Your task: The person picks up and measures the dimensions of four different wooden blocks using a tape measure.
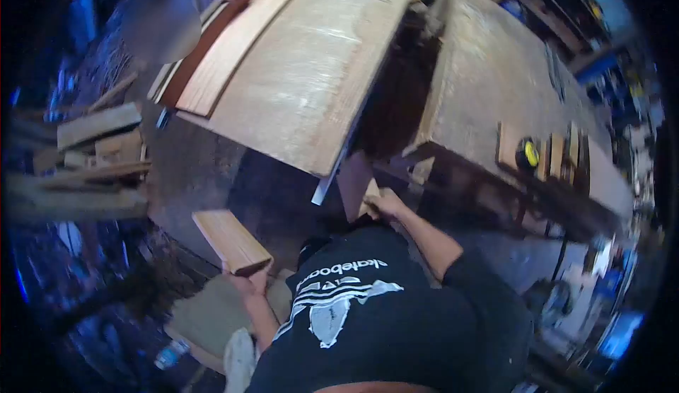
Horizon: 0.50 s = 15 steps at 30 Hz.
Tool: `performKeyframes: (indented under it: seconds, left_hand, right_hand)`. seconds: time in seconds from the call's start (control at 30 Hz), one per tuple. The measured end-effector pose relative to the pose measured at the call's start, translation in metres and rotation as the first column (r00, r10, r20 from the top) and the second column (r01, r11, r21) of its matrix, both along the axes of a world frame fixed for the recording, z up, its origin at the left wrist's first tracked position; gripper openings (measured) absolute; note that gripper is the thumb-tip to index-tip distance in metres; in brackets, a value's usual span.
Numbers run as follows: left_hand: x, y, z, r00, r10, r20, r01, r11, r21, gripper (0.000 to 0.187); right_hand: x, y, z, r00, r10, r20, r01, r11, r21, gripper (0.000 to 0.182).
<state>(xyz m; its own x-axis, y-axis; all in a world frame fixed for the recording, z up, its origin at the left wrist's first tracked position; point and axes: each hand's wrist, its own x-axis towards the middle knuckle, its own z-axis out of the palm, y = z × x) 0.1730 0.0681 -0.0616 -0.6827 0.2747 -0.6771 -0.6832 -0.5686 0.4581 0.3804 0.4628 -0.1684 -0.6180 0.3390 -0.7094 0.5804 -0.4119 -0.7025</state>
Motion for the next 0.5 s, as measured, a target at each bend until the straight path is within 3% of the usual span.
performKeyframes:
  seconds: [0.03,0.1,0.17,0.23,0.37,0.43,0.5]
  left_hand:
    - [0.005,-0.017,-0.020,0.998,-0.047,0.034,0.049,0.996,-0.069,0.090]
    - [0.009,-0.044,-0.049,0.991,-0.098,0.088,0.112,0.980,-0.166,0.083]
    - [0.031,-0.062,-0.054,0.987,-0.081,0.139,0.113,0.965,-0.238,0.077]
    - [0.042,-0.075,-0.046,0.986,-0.076,0.146,0.117,0.947,-0.300,0.078]
    - [0.042,-0.085,-0.011,0.986,-0.100,0.133,0.146,0.906,-0.398,0.078]
    - [0.044,-0.085,0.003,0.988,-0.103,0.119,0.146,0.880,-0.452,0.078]
    - [0.042,-0.079,0.016,0.988,-0.114,0.101,0.150,0.859,-0.489,0.078]
  right_hand:
    - [-0.011,0.003,-0.017,0.997,0.055,-0.046,-0.056,0.998,-0.019,0.025]
    - [-0.039,0.001,-0.054,1.000,-0.005,-0.027,0.006,0.999,0.033,0.024]
    - [-0.072,-0.010,-0.107,0.986,-0.060,0.153,0.026,0.975,0.219,0.019]
    - [-0.098,-0.019,-0.088,0.978,-0.181,-0.105,0.164,0.975,-0.151,0.019]
    - [-0.144,-0.010,-0.104,0.977,-0.198,-0.081,0.164,0.937,-0.309,0.022]
    - [-0.161,-0.008,-0.115,0.929,-0.330,-0.167,0.219,0.854,-0.472,0.022]
    - [-0.179,0.002,-0.133,0.935,-0.309,-0.174,0.209,0.877,-0.433,0.023]
